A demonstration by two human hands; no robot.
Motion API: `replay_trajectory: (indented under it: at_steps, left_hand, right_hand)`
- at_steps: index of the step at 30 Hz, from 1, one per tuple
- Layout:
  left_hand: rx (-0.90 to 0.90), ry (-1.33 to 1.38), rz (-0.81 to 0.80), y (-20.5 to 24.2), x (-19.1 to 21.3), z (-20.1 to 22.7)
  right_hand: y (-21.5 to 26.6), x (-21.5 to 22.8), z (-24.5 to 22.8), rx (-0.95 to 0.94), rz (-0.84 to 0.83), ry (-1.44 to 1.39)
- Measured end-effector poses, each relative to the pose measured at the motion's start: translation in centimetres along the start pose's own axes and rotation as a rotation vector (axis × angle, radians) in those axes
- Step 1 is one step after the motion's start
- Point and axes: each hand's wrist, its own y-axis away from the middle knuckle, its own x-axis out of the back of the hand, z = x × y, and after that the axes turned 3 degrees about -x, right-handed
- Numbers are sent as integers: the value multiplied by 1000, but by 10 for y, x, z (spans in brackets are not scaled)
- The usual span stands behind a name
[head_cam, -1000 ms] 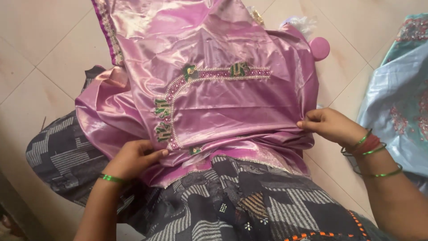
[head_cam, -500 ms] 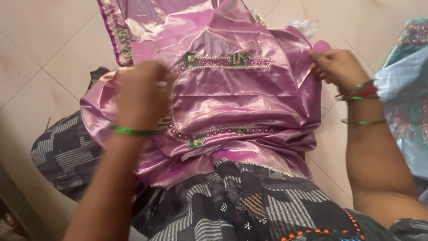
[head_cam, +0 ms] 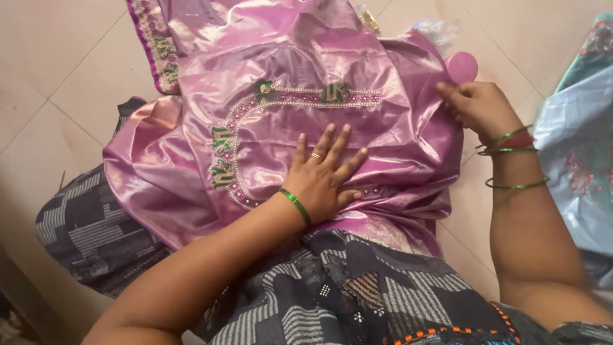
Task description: Applying decorative beads to the neckline of a pink garment using glue.
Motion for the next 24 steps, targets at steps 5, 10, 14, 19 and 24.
replay_trajectory:
  at_steps: [5, 10, 14, 19, 24]
  left_hand:
    - [3, 2, 39, -2, -4, 1]
    - [22, 17, 36, -3, -5, 0]
    - [13, 20, 58, -3, -9, -2]
    - [-42, 9, 75, 0, -14, -5]
    - [-89, 53, 151, 7, -6, -1]
  right_hand:
    - [-10, 3, 18, 12, -32, 5]
    - [6, 29, 37, 37, -46, -188]
    - [19, 58, 105, -62, 77, -140]
    - [43, 64, 139, -275, 60, -132]
    - [56, 65, 105, -142, 257, 326]
